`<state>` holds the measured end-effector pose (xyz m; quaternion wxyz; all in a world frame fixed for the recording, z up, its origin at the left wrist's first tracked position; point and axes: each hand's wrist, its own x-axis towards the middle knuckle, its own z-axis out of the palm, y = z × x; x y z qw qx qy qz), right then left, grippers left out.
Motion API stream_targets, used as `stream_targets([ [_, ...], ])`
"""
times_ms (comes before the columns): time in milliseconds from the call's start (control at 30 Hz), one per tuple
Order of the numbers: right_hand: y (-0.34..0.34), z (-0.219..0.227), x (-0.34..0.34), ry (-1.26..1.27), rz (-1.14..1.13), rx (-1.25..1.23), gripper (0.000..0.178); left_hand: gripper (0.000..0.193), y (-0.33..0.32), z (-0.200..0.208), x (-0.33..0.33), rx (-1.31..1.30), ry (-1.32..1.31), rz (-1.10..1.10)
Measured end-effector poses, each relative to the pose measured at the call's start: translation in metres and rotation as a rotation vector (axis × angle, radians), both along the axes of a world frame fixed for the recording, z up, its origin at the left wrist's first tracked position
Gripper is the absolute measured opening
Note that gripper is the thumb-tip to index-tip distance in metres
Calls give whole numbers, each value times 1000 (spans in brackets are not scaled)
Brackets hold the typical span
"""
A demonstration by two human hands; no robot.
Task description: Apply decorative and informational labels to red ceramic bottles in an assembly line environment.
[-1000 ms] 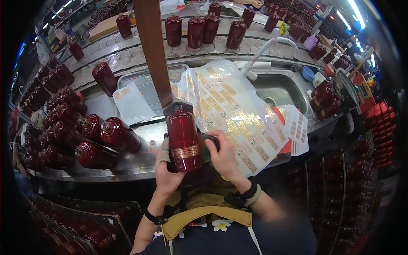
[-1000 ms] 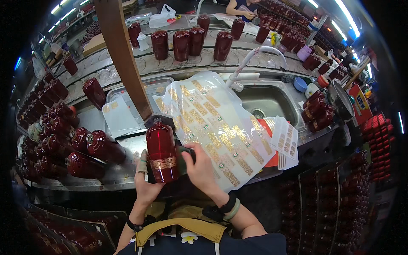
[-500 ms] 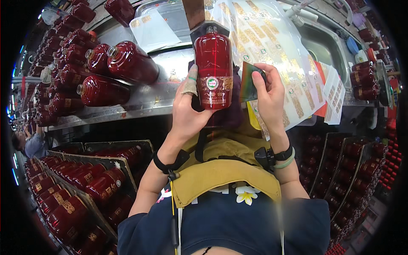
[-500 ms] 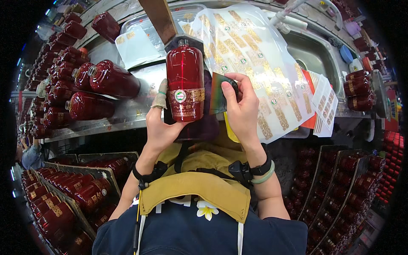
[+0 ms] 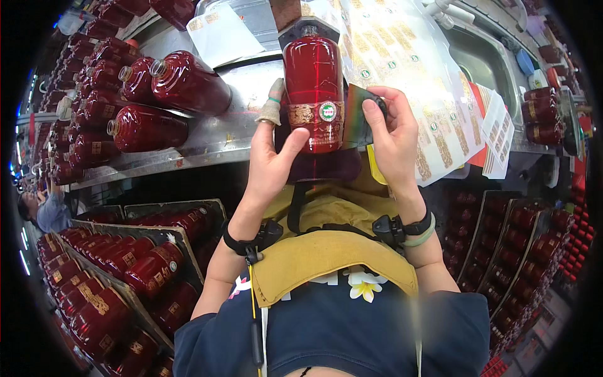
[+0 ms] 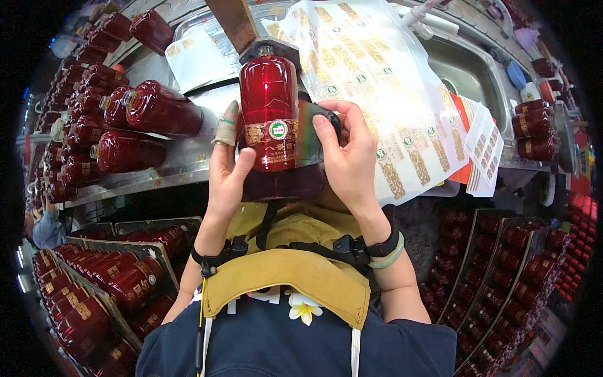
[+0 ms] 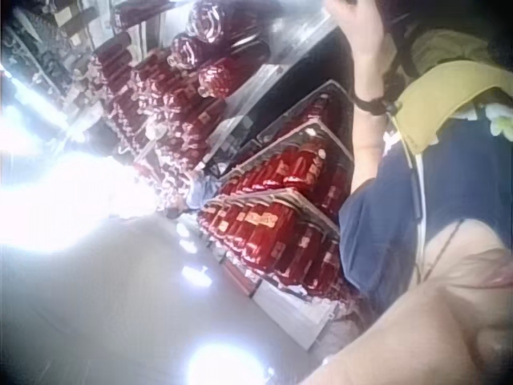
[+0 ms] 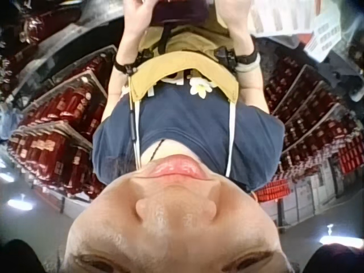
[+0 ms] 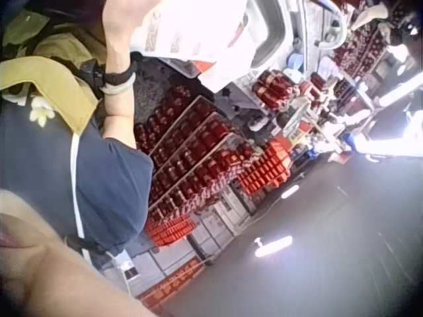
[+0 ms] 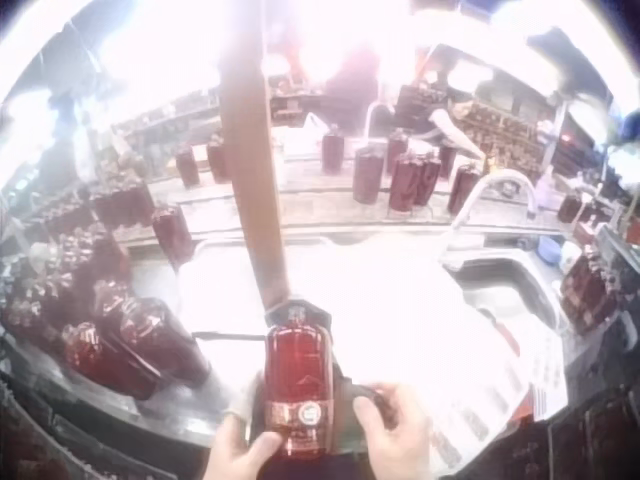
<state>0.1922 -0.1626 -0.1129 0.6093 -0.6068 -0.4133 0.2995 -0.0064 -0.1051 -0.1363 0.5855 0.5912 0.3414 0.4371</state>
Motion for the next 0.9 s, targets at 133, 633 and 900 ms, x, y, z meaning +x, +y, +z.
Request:
stream_targets([
  [133,0,-7,0,-17,-6,8,19,81,-3,5,6,-29,7,-26],
  [633,3,-6,-7,-9,12,38,20,102,-7,2,-2,288,489,75],
  [900,-3,-9,6,-2,6,-38,19,114,-4,19,6,546,532,97],
])
